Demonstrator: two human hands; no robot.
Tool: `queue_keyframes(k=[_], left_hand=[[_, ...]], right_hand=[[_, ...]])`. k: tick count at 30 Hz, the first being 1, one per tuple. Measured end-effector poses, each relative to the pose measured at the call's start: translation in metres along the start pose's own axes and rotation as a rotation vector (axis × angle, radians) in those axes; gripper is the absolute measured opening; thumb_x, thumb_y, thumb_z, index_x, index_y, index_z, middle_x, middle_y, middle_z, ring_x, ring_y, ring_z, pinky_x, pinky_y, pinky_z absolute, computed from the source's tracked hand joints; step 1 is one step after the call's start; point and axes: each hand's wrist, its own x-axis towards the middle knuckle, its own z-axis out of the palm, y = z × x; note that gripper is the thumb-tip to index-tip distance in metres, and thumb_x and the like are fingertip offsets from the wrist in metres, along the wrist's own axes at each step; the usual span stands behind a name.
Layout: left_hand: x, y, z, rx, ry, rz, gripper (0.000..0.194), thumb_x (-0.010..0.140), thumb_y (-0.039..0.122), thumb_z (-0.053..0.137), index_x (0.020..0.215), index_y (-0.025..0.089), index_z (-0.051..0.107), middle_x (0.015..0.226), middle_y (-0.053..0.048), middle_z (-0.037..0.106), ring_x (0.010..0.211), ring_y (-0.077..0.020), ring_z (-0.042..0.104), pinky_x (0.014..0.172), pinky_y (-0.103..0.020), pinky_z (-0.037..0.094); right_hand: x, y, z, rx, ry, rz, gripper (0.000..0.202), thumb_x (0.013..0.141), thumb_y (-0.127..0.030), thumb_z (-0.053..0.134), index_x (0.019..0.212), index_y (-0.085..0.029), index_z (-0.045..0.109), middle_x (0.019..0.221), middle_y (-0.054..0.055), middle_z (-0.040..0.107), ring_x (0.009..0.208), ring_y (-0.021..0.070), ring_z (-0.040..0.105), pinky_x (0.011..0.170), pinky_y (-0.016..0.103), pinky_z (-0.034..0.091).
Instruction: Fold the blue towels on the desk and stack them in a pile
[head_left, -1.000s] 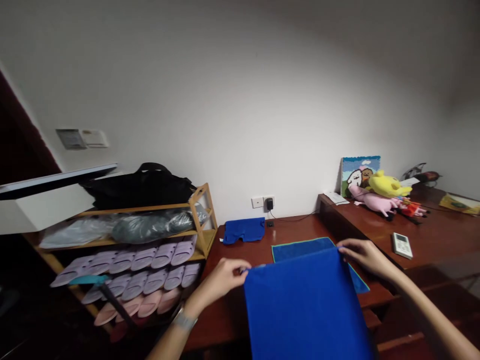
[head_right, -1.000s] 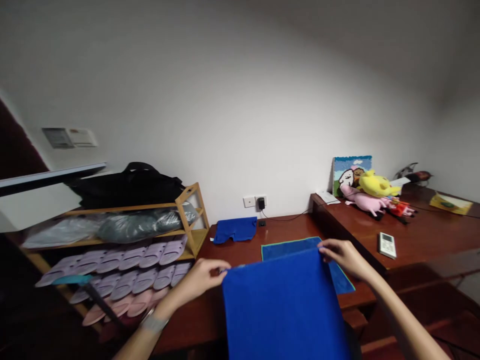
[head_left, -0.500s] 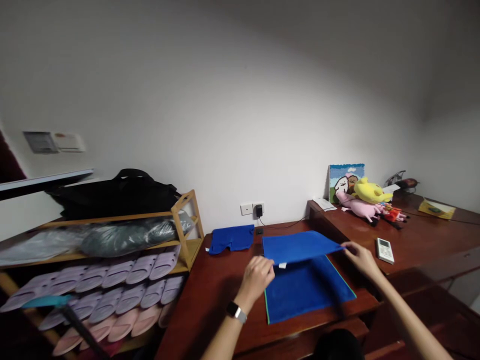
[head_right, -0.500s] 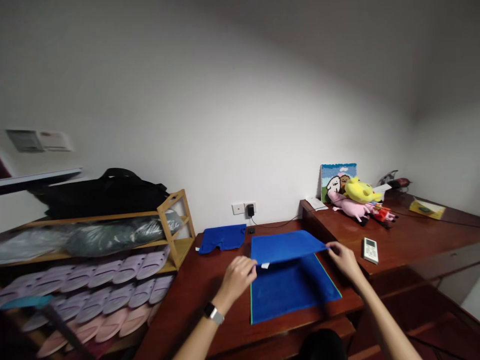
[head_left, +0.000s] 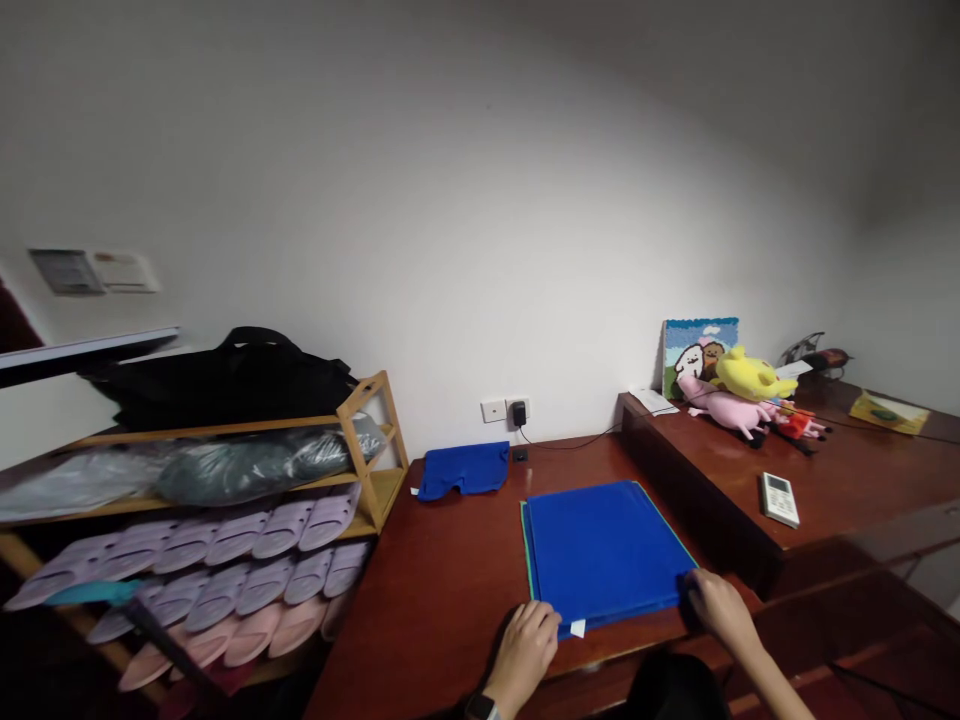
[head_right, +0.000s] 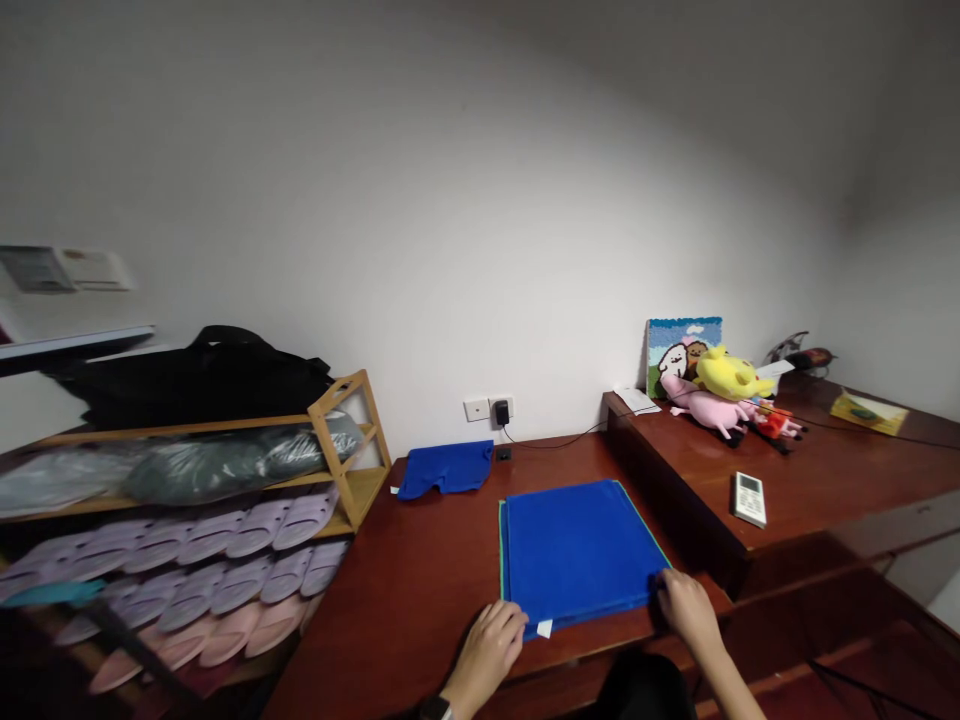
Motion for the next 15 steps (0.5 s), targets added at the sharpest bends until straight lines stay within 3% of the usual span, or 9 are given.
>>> queue_keyframes(k=[3, 5, 7, 10, 13, 15], left_hand=[[-0.008, -0.010, -0.013, -0.087, -0.044, -0.076, 0.028, 0.096, 0.017, 0.052, 0.108, 0.032, 0.072, 0.102, -0.004, 0.076, 0.095, -0.0212, 0.071, 0.086, -0.038, 0.058], [-0.015, -0.034, -0.025, -0.062, -0.020, -0.137, 0.030, 0.097, 0.021, 0.049, 0.113, 0.032, 0.072, 0.109, -0.005, 0.077, 0.101, -0.0223, 0.072, 0.092, -0.040, 0.060], [-0.025, -0.075, -0.041, 0.033, 0.010, -0.212, 0.030, 0.098, 0.025, 0.048, 0.114, 0.031, 0.073, 0.114, -0.005, 0.078, 0.107, -0.0236, 0.073, 0.097, -0.042, 0.060], [-0.047, -0.153, -0.072, 0.212, 0.001, -0.341, 0.033, 0.097, 0.033, 0.050, 0.118, 0.026, 0.074, 0.124, -0.007, 0.077, 0.118, -0.0269, 0.071, 0.104, -0.046, 0.058], [-0.077, -0.220, -0.100, 0.354, -0.025, -0.464, 0.041, 0.095, 0.039, 0.051, 0.125, 0.021, 0.072, 0.133, -0.010, 0.074, 0.126, -0.0297, 0.067, 0.108, -0.049, 0.055], [-0.093, -0.247, -0.109, 0.396, -0.022, -0.511, 0.045, 0.095, 0.042, 0.050, 0.129, 0.022, 0.070, 0.137, -0.009, 0.072, 0.130, -0.0291, 0.065, 0.111, -0.049, 0.053]], right_hand=[[-0.003, -0.038, 0.014, -0.114, 0.106, -0.054, 0.039, 0.092, -0.028, 0.042, 0.109, -0.021, 0.076, 0.123, 0.014, 0.073, 0.124, 0.0334, 0.063, 0.112, 0.047, 0.043], [-0.002, -0.073, 0.029, -0.091, 0.124, -0.092, 0.046, 0.099, -0.040, 0.039, 0.126, -0.026, 0.073, 0.142, 0.010, 0.065, 0.139, 0.0349, 0.052, 0.120, 0.054, 0.035], [0.001, -0.110, 0.044, -0.052, 0.076, -0.118, 0.051, 0.102, -0.053, 0.035, 0.140, -0.036, 0.065, 0.156, 0.001, 0.053, 0.150, 0.0352, 0.039, 0.124, 0.060, 0.027], [0.011, -0.148, 0.062, -0.034, -0.060, -0.082, 0.057, 0.100, -0.066, 0.035, 0.151, -0.048, 0.049, 0.165, -0.007, 0.037, 0.155, 0.0388, 0.025, 0.123, 0.070, 0.019], [0.024, -0.156, 0.080, -0.069, -0.144, -0.022, 0.061, 0.096, -0.071, 0.037, 0.155, -0.051, 0.039, 0.167, -0.008, 0.031, 0.156, 0.0419, 0.019, 0.120, 0.077, 0.013], [0.034, -0.150, 0.093, -0.096, -0.121, -0.023, 0.062, 0.096, -0.070, 0.038, 0.155, -0.052, 0.037, 0.167, -0.008, 0.031, 0.157, 0.0410, 0.018, 0.120, 0.077, 0.010]])
